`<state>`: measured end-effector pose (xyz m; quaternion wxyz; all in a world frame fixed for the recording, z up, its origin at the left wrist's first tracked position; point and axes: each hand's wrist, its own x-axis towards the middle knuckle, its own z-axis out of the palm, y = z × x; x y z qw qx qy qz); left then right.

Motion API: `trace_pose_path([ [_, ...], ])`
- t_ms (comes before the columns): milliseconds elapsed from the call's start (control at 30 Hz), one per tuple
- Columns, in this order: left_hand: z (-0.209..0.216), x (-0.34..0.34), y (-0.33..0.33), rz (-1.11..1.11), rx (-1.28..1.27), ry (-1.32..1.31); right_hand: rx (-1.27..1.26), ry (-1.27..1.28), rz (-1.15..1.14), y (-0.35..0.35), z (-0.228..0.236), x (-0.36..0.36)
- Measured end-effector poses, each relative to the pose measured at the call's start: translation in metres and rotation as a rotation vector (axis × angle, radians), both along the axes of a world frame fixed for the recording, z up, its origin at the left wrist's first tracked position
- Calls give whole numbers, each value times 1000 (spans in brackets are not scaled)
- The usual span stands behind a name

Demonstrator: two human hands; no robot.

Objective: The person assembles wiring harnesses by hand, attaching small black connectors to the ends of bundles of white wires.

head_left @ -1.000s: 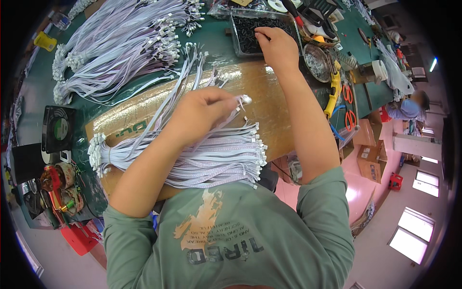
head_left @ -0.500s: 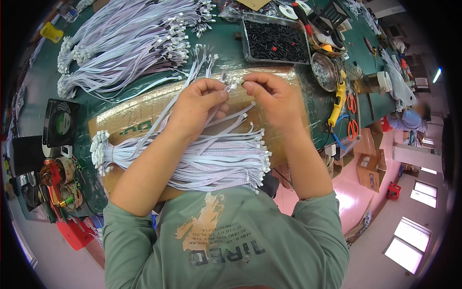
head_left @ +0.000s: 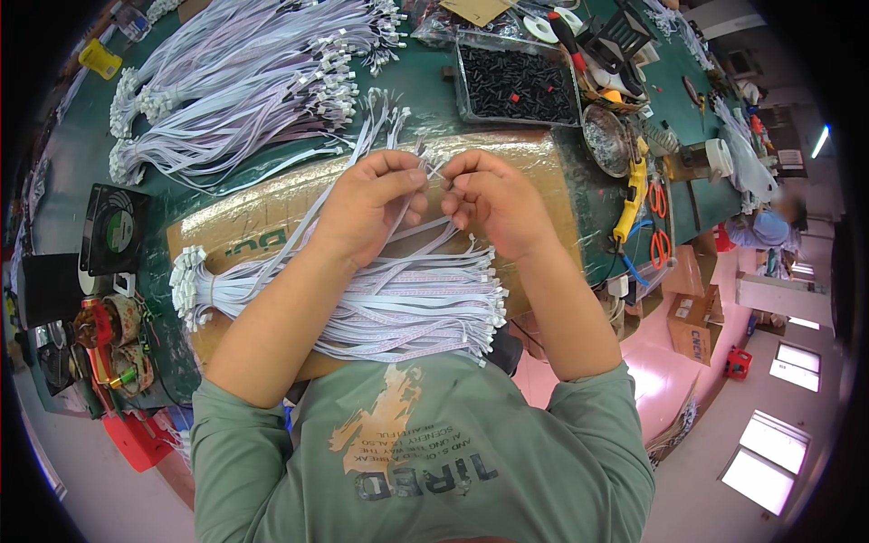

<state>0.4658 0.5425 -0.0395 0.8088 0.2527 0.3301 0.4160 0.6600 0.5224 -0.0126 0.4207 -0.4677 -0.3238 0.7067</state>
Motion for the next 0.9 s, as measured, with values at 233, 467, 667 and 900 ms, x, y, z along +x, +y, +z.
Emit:
trace_pose_path([
  [233,-5,-2,1,-25,56,-104,355,-373,3,2,-8,-25],
  [467,-2,-2,0,-47,92,-32,456,-869,229,15,16,-2],
  [667,3,2,-6,-59,131,127,294,-620,375,17,11,20],
  [900,2,3,-7,-59,151,129,366,-588,399,14,2,28],
])
